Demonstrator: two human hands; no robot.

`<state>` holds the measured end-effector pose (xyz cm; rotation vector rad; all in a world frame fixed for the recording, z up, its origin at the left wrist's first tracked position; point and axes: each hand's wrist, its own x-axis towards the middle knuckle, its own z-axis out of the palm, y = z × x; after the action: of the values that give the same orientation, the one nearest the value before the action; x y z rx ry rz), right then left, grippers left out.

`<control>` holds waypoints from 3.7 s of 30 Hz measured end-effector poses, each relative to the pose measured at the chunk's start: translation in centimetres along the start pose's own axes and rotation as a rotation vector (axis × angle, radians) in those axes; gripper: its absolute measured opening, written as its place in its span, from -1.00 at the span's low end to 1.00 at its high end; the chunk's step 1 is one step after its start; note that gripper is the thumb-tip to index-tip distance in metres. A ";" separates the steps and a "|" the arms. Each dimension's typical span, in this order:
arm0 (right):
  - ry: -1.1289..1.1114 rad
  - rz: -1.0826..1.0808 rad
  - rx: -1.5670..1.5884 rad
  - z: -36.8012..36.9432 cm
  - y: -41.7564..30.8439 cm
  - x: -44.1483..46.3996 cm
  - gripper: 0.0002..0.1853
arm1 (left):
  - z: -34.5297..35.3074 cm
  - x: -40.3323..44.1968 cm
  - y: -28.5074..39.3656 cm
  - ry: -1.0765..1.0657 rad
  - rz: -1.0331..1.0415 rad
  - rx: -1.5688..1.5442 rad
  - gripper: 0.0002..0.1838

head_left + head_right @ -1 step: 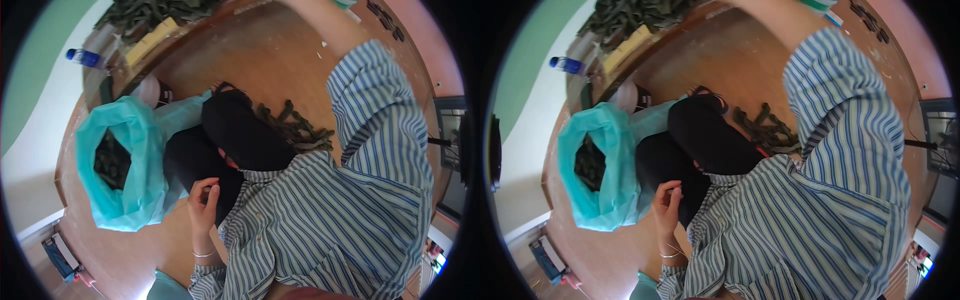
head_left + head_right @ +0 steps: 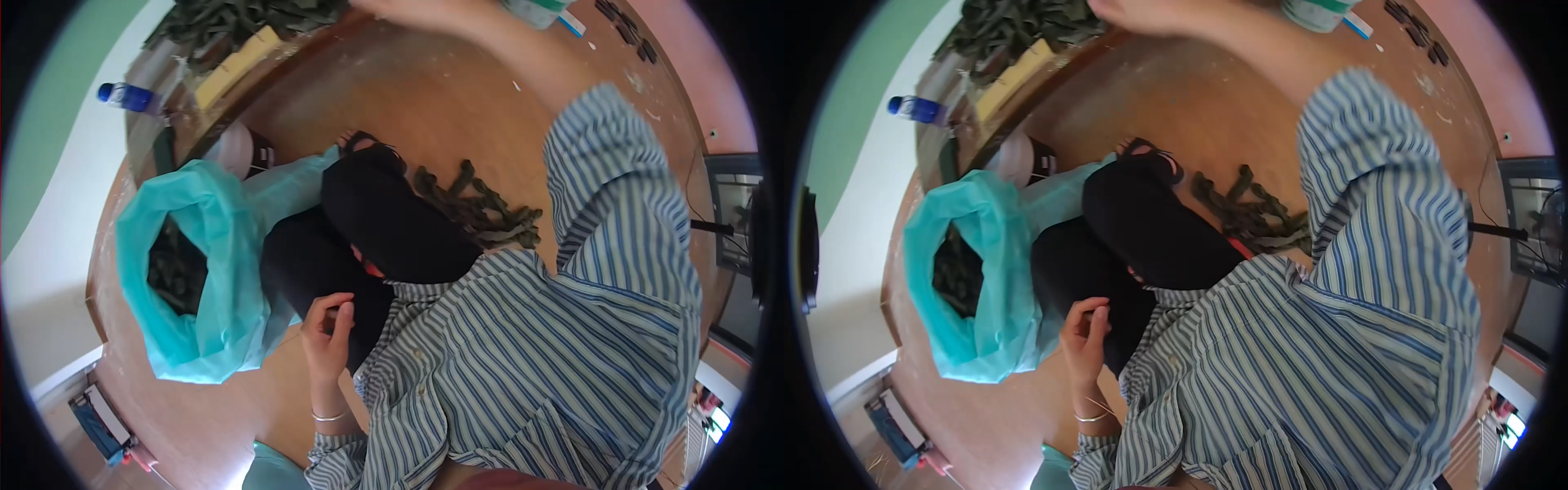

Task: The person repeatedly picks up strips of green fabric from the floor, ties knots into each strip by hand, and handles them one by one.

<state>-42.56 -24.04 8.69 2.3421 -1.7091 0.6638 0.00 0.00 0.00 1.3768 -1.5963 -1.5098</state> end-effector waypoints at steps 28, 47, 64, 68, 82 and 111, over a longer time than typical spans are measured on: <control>0.153 0.319 0.646 2.5 -11.1 -25.5 -0.80 | 13.1 11.5 8.8 -0.282 0.015 -0.523 -0.52; -0.144 -0.278 1.170 -9.2 -22.9 -17.8 -0.82 | 3.2 -6.8 13.6 -0.004 0.569 0.267 -0.70; -0.351 0.212 1.999 -8.3 -24.5 -21.8 -0.86 | 4.1 -7.0 11.6 -0.010 0.540 0.248 -0.89; -0.597 0.197 1.808 -7.0 -23.2 -22.9 -0.86 | 5.0 -6.6 10.1 0.218 0.665 0.484 -0.87; -0.261 -0.097 1.346 -5.8 -23.5 -22.1 -0.89 | 4.5 -6.1 9.9 0.109 0.540 0.368 -0.91; -0.156 -0.476 0.709 -10.0 -24.1 -18.2 -0.85 | 4.1 -6.9 12.1 0.069 0.681 0.656 -0.86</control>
<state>-27.00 3.43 12.51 3.1820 -0.9597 1.1443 -5.02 6.05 12.17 0.9768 -2.3103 -0.5506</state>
